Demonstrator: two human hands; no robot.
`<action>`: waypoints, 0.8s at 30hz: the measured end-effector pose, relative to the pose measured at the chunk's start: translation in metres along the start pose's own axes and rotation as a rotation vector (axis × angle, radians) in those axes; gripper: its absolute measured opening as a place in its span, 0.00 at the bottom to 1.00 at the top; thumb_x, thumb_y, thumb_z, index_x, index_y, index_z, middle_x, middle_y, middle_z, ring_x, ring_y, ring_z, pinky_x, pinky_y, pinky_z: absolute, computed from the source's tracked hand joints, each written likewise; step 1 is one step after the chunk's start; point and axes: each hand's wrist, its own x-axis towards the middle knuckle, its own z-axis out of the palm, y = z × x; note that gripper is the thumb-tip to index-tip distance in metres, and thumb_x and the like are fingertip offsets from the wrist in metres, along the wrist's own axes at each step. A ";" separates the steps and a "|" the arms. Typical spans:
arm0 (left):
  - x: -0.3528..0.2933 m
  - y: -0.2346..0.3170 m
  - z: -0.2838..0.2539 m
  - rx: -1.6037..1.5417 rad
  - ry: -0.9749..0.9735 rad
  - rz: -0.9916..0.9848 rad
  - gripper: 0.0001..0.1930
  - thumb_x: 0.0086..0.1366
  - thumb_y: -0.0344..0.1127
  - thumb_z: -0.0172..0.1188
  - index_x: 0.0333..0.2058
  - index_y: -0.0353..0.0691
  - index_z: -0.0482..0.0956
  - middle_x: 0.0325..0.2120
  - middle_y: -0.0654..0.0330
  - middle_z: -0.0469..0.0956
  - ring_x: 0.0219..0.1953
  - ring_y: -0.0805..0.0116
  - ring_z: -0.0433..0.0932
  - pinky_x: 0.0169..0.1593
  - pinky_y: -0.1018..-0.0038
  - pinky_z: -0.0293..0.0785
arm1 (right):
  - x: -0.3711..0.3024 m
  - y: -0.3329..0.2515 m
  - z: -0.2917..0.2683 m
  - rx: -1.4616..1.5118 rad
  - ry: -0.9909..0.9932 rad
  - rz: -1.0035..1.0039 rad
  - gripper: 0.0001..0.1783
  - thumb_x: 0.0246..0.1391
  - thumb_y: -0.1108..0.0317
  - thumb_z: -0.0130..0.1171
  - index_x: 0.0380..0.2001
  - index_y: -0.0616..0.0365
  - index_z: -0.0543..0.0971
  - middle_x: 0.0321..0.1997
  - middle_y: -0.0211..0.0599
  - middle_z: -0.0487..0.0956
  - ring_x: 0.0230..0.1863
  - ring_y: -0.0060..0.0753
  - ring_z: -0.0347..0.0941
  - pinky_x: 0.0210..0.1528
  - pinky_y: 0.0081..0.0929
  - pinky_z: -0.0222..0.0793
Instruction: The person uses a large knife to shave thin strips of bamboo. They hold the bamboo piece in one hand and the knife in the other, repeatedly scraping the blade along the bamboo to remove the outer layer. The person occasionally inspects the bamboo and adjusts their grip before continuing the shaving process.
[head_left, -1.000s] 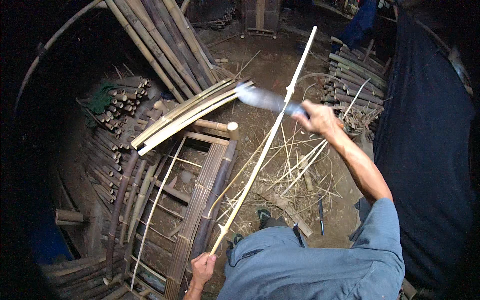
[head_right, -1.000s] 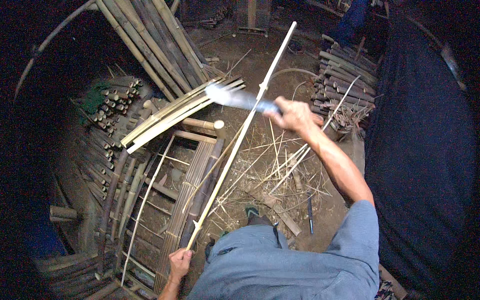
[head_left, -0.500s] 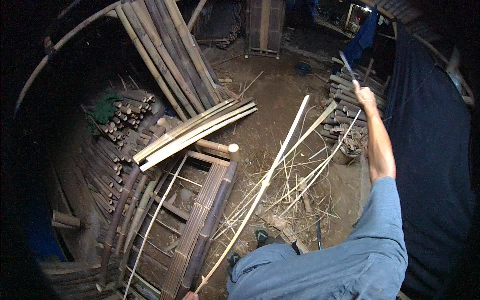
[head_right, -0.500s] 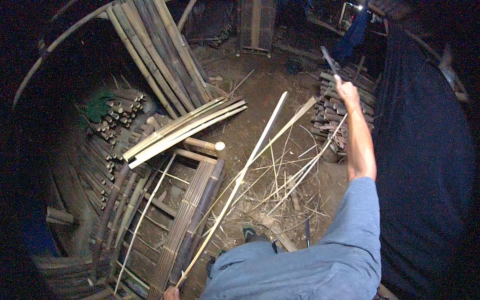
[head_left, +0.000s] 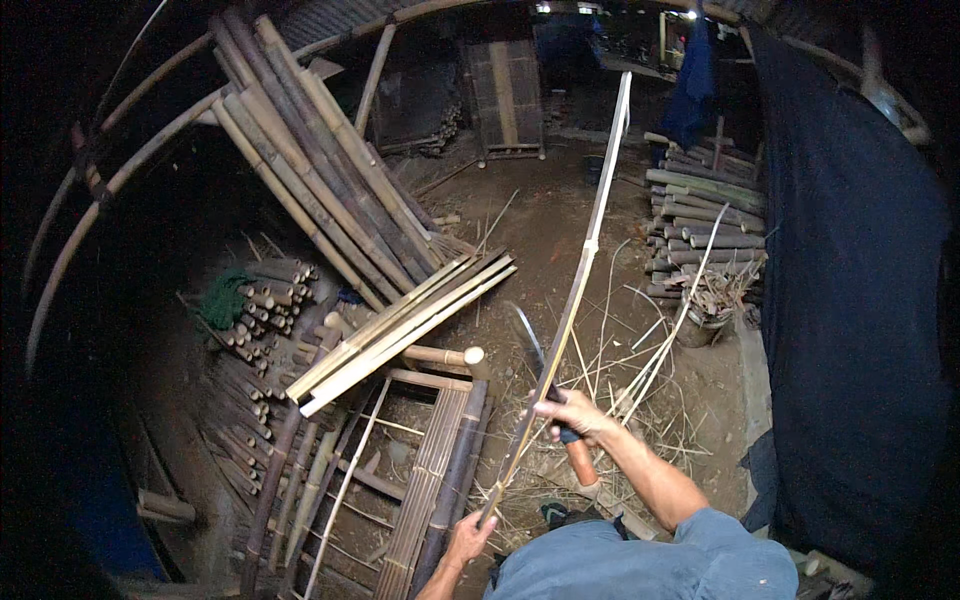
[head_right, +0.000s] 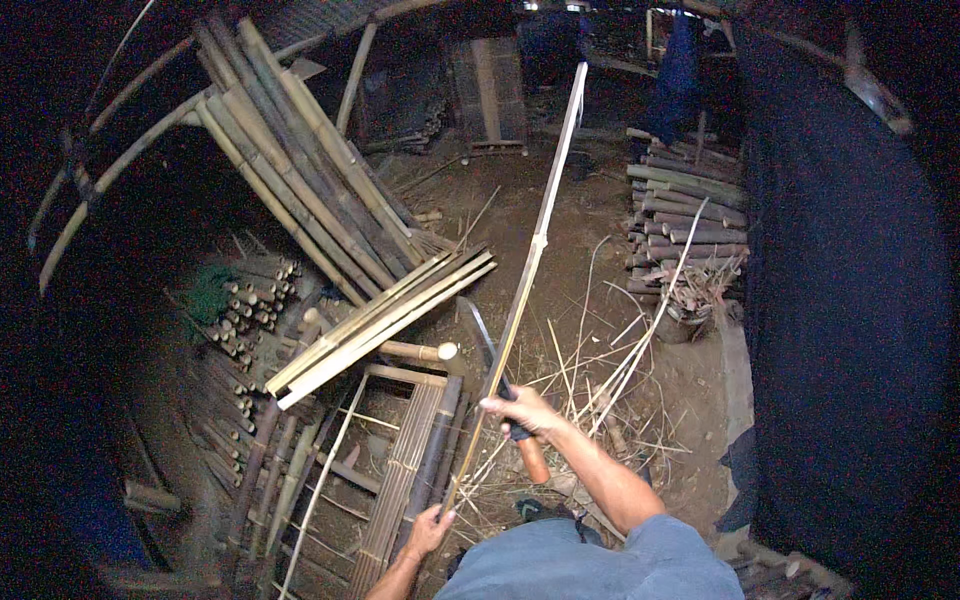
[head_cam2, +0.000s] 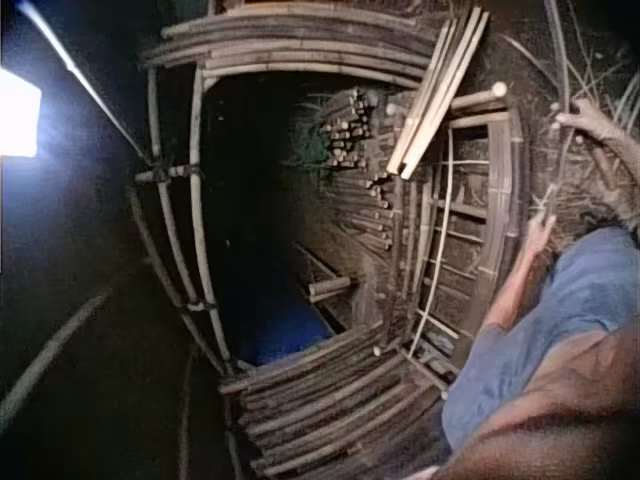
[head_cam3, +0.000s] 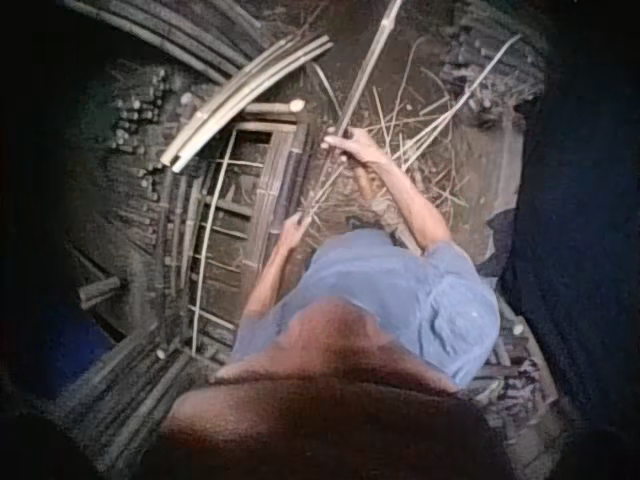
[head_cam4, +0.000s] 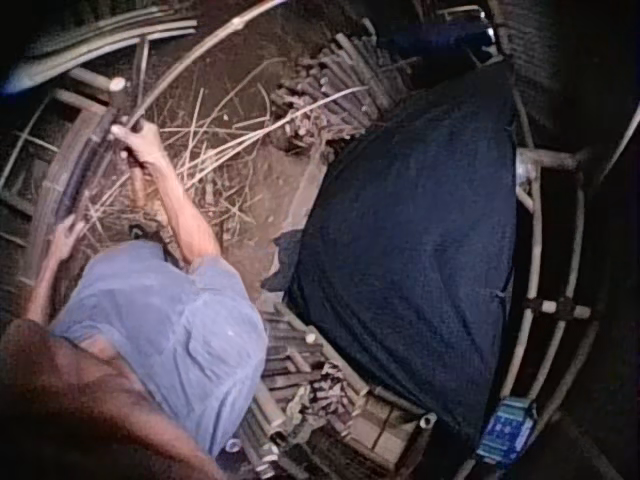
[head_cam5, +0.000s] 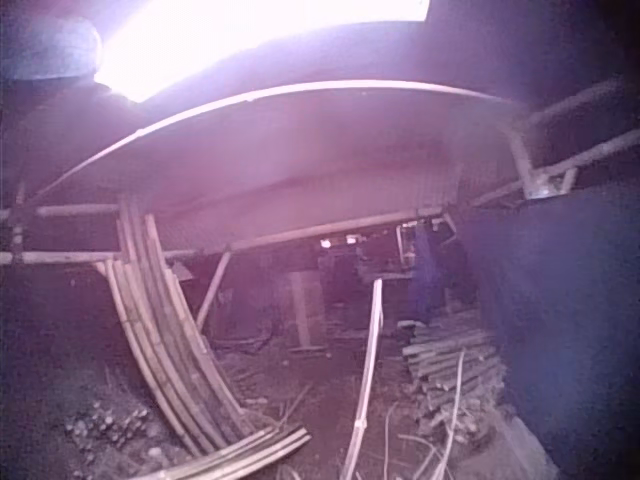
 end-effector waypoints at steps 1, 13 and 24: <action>0.008 0.008 -0.005 0.044 -0.054 0.059 0.24 0.62 0.49 0.60 0.47 0.34 0.78 0.37 0.42 0.80 0.42 0.49 0.80 0.45 0.63 0.74 | -0.011 -0.006 0.015 -0.040 0.028 -0.043 0.23 0.53 0.53 0.66 0.41 0.61 0.76 0.35 0.40 0.82 0.17 0.15 0.70 0.17 0.16 0.69; -0.057 0.490 -0.393 -0.029 0.268 1.472 0.39 0.69 0.65 0.36 0.63 0.34 0.60 0.56 0.48 0.69 0.59 0.55 0.68 0.64 0.60 0.61 | -0.039 -0.001 0.191 -0.848 0.364 -0.415 0.22 0.57 0.51 0.59 0.35 0.63 0.75 0.22 0.53 0.78 0.27 0.55 0.79 0.30 0.45 0.72; -0.130 0.441 -0.385 -0.362 0.414 1.363 0.29 0.71 0.59 0.40 0.51 0.36 0.67 0.35 0.60 0.68 0.34 0.69 0.65 0.38 0.73 0.63 | -0.070 0.048 0.170 -0.573 0.447 -0.413 0.45 0.41 0.58 0.72 0.58 0.70 0.62 0.42 0.53 0.77 0.36 0.43 0.77 0.40 0.37 0.76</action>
